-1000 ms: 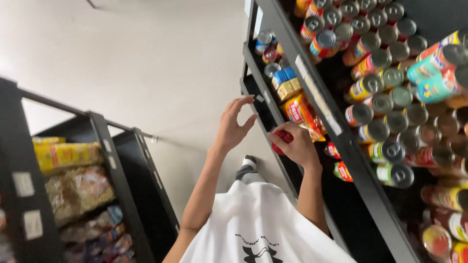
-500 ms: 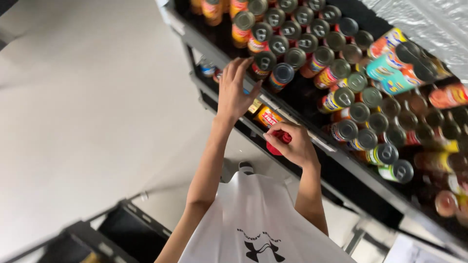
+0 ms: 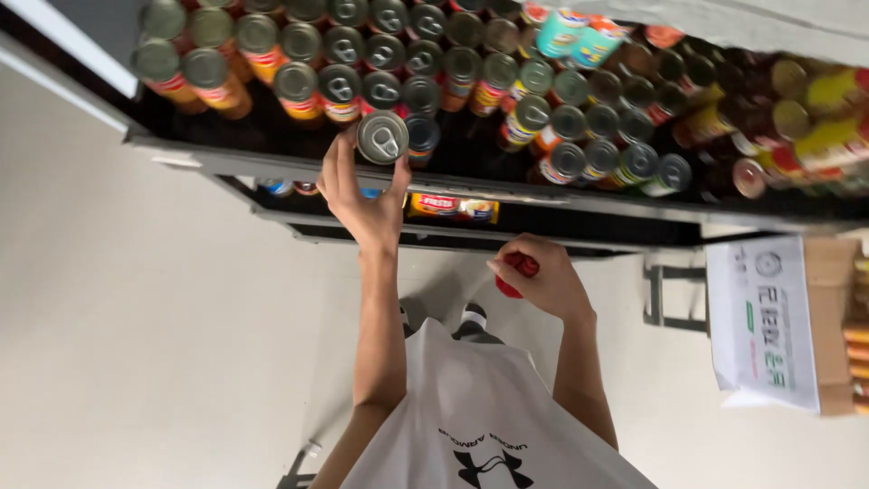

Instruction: Restocking canned goods from a cardboard box onto store shelves.

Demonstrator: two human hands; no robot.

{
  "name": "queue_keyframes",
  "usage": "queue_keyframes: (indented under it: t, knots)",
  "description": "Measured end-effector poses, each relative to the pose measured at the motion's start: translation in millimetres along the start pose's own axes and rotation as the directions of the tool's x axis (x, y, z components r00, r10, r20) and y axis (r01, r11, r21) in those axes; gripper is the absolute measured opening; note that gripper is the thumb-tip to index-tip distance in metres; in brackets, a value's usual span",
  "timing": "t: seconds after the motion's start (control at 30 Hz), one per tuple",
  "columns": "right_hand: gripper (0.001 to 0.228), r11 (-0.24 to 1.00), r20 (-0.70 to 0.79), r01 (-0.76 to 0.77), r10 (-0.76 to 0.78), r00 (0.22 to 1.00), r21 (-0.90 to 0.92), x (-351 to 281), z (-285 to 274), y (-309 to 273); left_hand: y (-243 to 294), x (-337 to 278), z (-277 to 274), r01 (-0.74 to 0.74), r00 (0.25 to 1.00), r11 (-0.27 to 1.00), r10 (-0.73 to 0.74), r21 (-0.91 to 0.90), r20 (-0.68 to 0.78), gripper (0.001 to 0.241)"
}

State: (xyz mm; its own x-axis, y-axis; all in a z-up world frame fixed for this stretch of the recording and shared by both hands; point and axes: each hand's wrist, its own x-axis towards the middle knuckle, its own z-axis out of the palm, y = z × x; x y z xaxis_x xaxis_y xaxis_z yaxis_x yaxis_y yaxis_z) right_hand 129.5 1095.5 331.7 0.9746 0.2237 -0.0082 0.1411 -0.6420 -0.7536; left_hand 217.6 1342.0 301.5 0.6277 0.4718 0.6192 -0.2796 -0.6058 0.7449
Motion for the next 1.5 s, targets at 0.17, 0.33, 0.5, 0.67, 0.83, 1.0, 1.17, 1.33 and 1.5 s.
queue_keyframes:
  t: [0.17,0.33,0.5,0.67,0.83,1.0,1.17,1.33,1.5]
  knots:
    - [0.021,0.995,-0.117,-0.1,0.101,0.988,0.011,-34.6,-21.8,12.6,50.9,-19.5,15.4,0.048,0.991,0.949,-0.006,-0.31,0.133,0.064]
    - [0.022,0.979,-0.258,-0.203,0.204,0.944,0.031,-92.8,-55.0,46.1,112.5,-68.4,57.0,0.225,0.91,0.871,-0.028,-0.436,0.414,0.056]
    - [0.022,0.944,-0.419,-0.325,0.318,0.85,0.057,-168.1,-105.1,93.7,179.9,-159.4,119.2,0.188,0.804,0.828,0.179,-0.529,0.566,0.055]
    - [0.024,0.878,-0.524,-0.431,0.473,0.708,0.21,-272.8,-159.4,173.4,265.7,-266.3,176.9,0.161,0.698,0.749,0.374,-0.643,0.611,0.058]
    - [0.026,0.796,-0.576,-0.536,0.586,0.57,0.28,-361.2,-218.1,221.4,353.2,-352.9,209.9,0.232,0.559,0.724,0.447,-0.65,0.698,0.058]
    - [0.024,0.758,-0.676,-0.56,0.607,0.417,0.335,-436.9,-271.0,253.8,416.5,-432.2,246.6,0.267,0.431,0.716,0.51,-0.646,0.744,0.059]
    - [0.022,0.665,-0.681,-0.603,0.685,0.258,0.441,-484.7,-302.0,297.2,471.0,-497.8,291.2,0.334,0.314,0.678,0.575,-0.655,0.755,0.054]
    - [0.022,0.563,-0.656,-0.655,0.743,0.133,0.504,-504.4,-349.7,341.6,526.3,-546.6,356.6,0.384,0.196,0.688,0.591,-0.616,0.782,0.05]
    - [0.024,0.495,-0.674,-0.692,0.739,0.017,0.525,-513.7,-416.1,400.5,572.0,-600.3,457.4,0.471,0.109,0.63,0.653,-0.618,0.749,0.049]
